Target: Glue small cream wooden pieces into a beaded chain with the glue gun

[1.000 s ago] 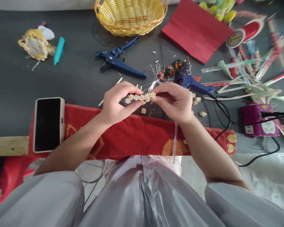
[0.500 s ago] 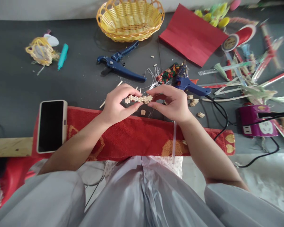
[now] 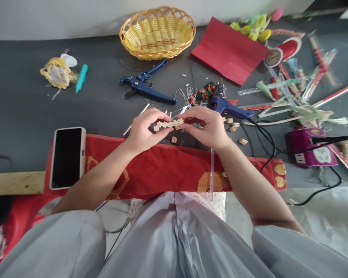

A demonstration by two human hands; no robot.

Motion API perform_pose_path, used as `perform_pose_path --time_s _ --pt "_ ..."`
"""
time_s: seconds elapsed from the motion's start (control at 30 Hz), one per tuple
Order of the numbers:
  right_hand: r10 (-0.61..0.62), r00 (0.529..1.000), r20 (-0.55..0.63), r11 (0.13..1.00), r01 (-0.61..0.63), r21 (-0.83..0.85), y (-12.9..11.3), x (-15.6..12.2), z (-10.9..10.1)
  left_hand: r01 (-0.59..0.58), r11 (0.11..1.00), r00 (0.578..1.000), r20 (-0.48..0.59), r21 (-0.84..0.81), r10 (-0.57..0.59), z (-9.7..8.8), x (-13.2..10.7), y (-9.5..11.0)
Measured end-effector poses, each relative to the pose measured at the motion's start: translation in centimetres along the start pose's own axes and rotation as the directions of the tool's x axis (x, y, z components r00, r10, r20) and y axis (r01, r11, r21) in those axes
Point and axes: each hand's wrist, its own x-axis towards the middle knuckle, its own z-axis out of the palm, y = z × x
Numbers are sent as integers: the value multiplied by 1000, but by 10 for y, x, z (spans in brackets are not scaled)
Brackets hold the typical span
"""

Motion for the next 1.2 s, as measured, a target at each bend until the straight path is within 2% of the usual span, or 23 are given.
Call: perform_pose_path --time_s 0.4,0.8,1.2 --pt "30 1000 2 999 -30 -14 1 0 1 33 999 999 30 8 -33 1 0 -1" --pt "20 1000 -2 999 -20 -34 0 1 1 -21 1000 1000 10 -17 21 1 1 0" --pt "10 1000 -4 1000 -10 -15 -1 1 0 -6 1000 1000 30 10 6 0 0 0"
